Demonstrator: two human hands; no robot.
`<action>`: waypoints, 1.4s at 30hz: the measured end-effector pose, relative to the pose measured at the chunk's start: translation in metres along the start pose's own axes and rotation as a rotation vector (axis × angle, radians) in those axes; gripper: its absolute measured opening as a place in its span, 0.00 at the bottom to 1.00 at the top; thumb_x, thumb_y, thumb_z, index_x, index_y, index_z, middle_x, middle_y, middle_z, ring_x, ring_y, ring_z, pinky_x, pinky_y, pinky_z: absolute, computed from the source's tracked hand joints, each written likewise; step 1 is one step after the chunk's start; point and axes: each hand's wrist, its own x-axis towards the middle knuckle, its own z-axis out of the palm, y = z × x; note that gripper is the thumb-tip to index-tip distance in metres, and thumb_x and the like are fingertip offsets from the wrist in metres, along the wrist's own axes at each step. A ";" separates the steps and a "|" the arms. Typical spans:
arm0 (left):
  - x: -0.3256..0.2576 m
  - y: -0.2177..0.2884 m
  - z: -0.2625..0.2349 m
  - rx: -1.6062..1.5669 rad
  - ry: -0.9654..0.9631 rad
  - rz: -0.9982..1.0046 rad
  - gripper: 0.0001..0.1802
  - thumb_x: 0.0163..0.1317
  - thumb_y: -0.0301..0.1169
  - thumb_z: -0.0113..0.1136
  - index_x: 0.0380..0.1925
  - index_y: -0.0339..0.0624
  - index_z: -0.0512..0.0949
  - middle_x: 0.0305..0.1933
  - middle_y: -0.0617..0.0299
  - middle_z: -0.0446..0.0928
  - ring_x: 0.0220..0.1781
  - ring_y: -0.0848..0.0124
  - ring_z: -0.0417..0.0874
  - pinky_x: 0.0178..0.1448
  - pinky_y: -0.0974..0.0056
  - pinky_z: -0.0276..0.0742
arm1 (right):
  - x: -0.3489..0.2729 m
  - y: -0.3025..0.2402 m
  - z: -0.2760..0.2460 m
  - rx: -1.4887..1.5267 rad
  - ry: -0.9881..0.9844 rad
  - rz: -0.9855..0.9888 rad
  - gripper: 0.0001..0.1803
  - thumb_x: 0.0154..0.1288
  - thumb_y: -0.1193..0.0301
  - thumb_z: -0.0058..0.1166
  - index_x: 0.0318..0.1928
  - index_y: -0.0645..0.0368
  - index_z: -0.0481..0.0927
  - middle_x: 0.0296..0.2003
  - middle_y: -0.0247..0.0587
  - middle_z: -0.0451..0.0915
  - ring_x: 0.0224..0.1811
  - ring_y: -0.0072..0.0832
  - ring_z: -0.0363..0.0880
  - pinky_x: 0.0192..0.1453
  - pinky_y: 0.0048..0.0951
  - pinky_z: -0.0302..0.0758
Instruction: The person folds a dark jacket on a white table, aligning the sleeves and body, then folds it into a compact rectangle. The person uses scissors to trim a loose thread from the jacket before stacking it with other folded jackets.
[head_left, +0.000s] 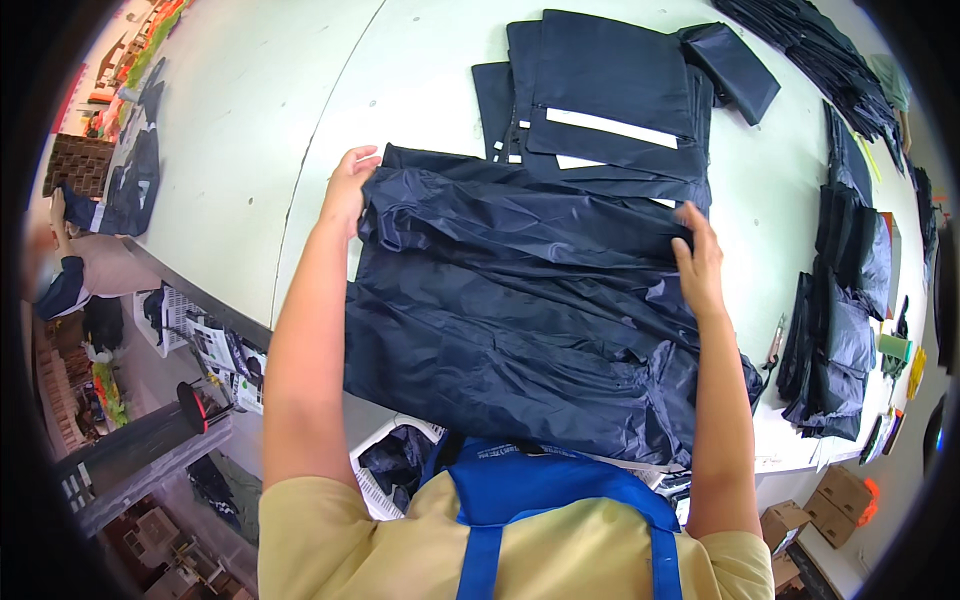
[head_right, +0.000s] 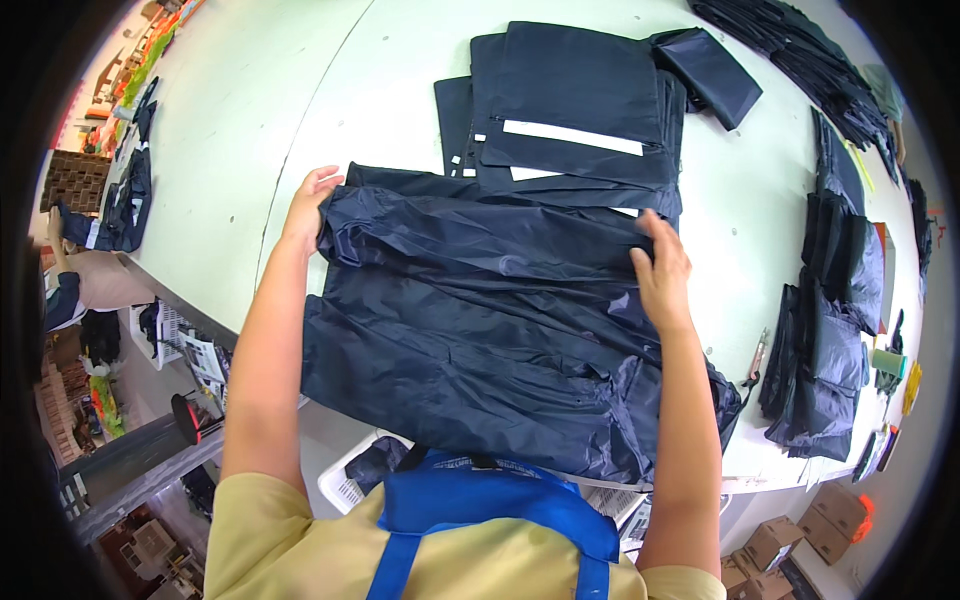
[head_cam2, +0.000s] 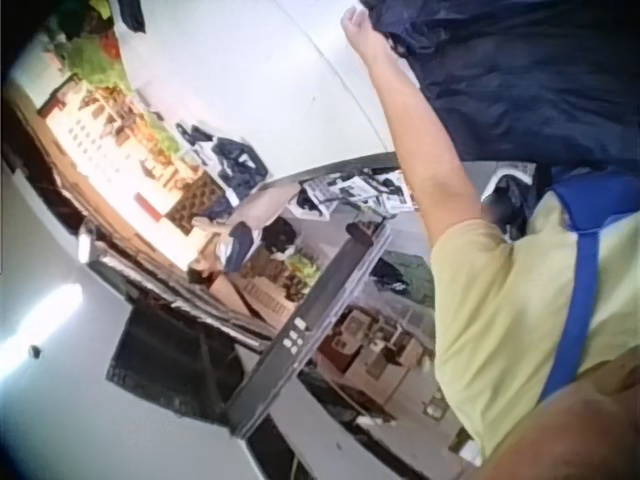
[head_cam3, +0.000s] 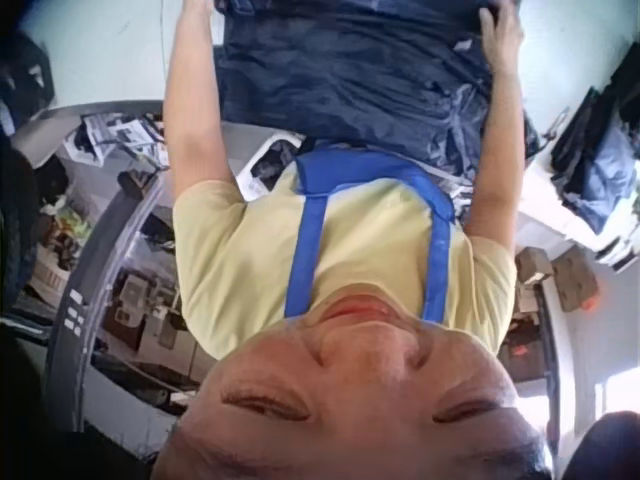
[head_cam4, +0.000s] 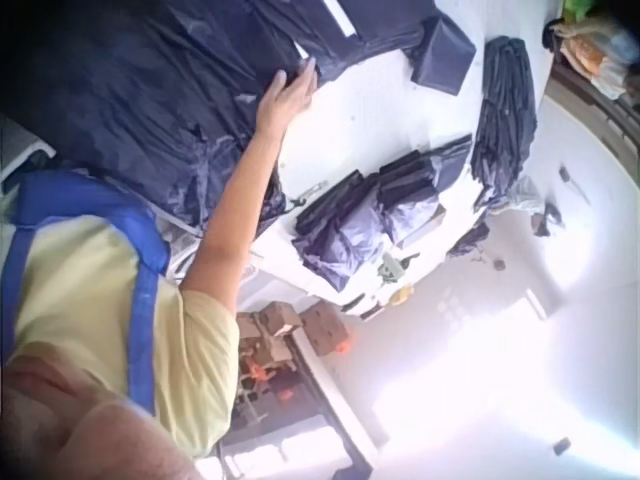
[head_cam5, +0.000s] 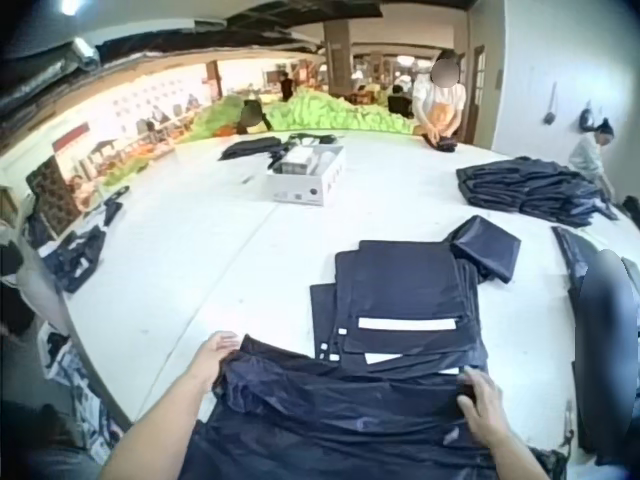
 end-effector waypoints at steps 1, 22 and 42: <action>-0.011 0.006 0.005 0.022 0.135 0.042 0.17 0.65 0.30 0.55 0.52 0.36 0.71 0.52 0.53 0.74 0.51 0.66 0.77 0.53 0.66 0.73 | 0.000 -0.001 0.008 -0.082 -0.018 0.017 0.20 0.63 0.70 0.55 0.56 0.57 0.75 0.48 0.39 0.79 0.60 0.39 0.71 0.65 0.39 0.60; 0.024 0.027 0.051 0.937 -0.172 0.334 0.13 0.61 0.29 0.61 0.46 0.44 0.78 0.36 0.51 0.82 0.38 0.56 0.83 0.45 0.61 0.77 | 0.004 0.061 0.042 -0.443 0.257 0.015 0.12 0.69 0.68 0.52 0.30 0.62 0.70 0.30 0.50 0.71 0.35 0.49 0.69 0.42 0.45 0.68; -0.161 0.034 -0.093 1.163 -0.016 1.426 0.11 0.47 0.22 0.64 0.30 0.41 0.74 0.38 0.56 0.74 0.41 0.55 0.76 0.42 0.55 0.76 | -0.138 -0.138 -0.092 -0.161 -0.425 -0.404 0.11 0.37 0.80 0.55 0.26 0.56 0.71 0.23 0.41 0.69 0.30 0.40 0.72 0.37 0.39 0.69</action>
